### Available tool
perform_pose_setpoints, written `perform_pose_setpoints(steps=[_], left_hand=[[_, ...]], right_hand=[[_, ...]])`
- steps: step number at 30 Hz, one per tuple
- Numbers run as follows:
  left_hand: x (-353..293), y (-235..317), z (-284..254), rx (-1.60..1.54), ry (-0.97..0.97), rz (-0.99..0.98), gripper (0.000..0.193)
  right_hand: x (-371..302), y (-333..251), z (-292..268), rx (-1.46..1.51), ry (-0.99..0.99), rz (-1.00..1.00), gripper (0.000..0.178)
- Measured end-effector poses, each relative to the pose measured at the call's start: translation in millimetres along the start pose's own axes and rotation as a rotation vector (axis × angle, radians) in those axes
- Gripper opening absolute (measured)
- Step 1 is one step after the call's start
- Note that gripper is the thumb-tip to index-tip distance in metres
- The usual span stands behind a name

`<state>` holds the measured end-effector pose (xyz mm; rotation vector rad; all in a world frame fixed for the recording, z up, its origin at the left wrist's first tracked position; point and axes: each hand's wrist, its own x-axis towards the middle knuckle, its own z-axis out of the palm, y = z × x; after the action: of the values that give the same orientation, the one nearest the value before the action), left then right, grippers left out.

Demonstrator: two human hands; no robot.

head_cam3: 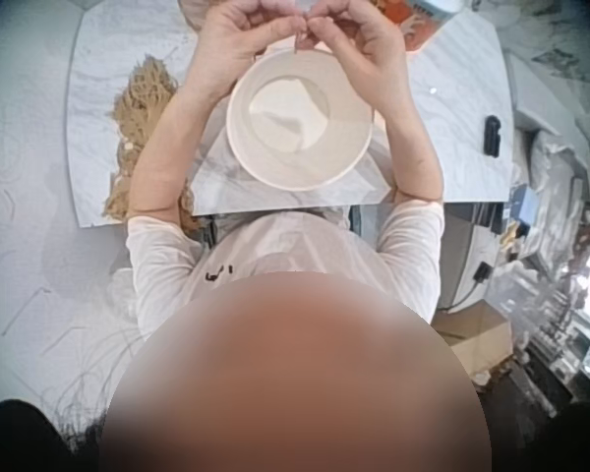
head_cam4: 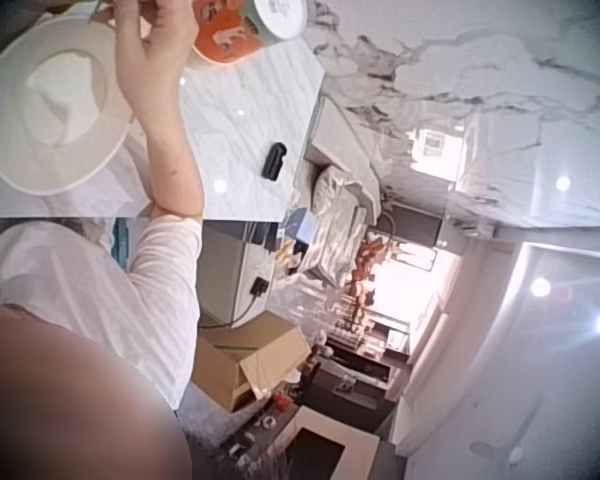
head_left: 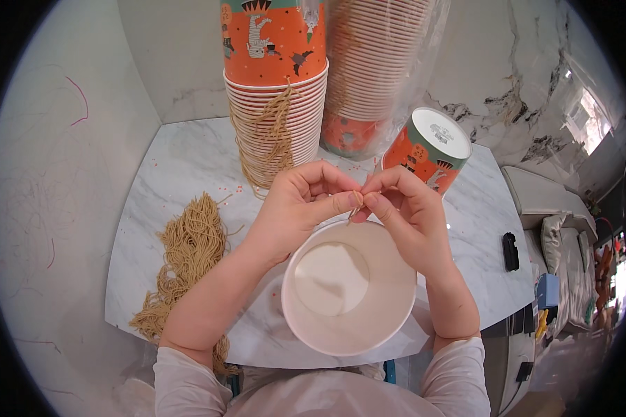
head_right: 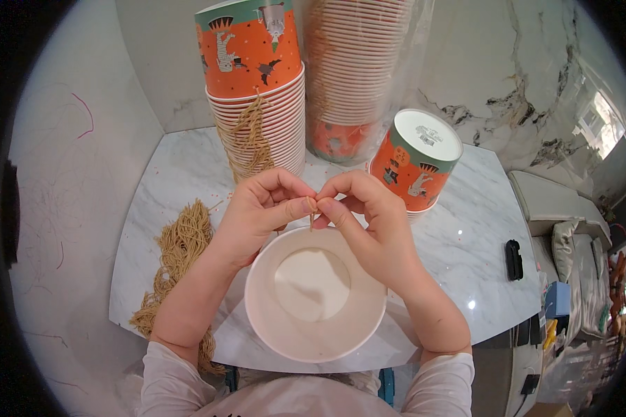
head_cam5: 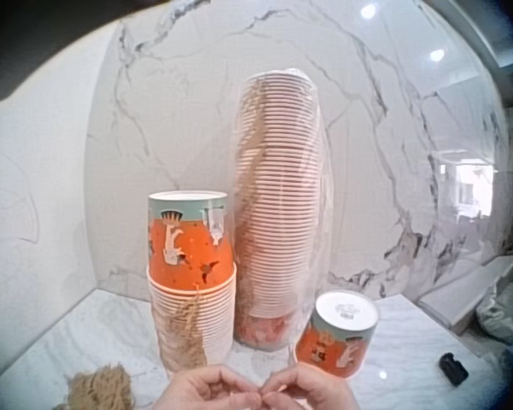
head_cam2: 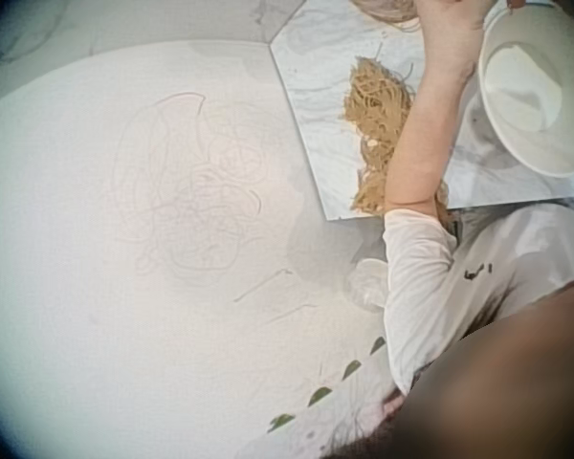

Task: Threading string through holes in paper cups.

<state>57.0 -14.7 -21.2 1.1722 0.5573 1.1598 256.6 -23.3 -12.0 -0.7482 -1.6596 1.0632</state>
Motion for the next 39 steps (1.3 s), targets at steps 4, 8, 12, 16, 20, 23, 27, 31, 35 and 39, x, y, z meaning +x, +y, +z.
perform_pose_setpoints(steps=[4,8,12,16,20,23,27,31,35,39], left_hand=[[-1,3,-2,-0.117,-0.053,-0.108,0.013],[-1,0,-6,-0.164,-0.086,-0.175,0.013],[0,-1,-11,-0.127,-0.076,-0.205,0.015],[-1,-2,-8,-0.199,-0.089,-0.185,0.016],[-1,-3,-5,-0.194,-0.07,-0.181,0.016],[-3,-3,-6,-0.21,-0.053,-0.171,0.016],[-2,-1,-3,-0.15,0.004,-0.148,0.015],[-5,-5,-2,-0.189,0.003,-0.111,0.015],[-6,0,-2,-0.203,0.004,-0.13,0.014],[-5,1,-5,-0.18,0.019,-0.175,0.016]], right_hand=[[2,-1,-4,0.024,-0.022,0.003,0.009],[3,0,-7,0.015,-0.011,0.025,0.012],[-1,-2,-4,-0.083,-0.02,-0.01,0.012],[-4,-9,3,-0.247,0.008,-0.084,0.009],[-5,-9,4,-0.315,0.029,-0.147,0.008],[-5,-14,6,-0.408,0.05,-0.206,0.009],[-5,-18,4,-0.459,0.059,-0.273,0.015],[-4,-20,3,-0.479,0.055,-0.303,0.018],[-5,-17,0,-0.462,0.058,-0.267,0.013],[-2,-14,-1,-0.471,0.023,-0.244,0.011]])
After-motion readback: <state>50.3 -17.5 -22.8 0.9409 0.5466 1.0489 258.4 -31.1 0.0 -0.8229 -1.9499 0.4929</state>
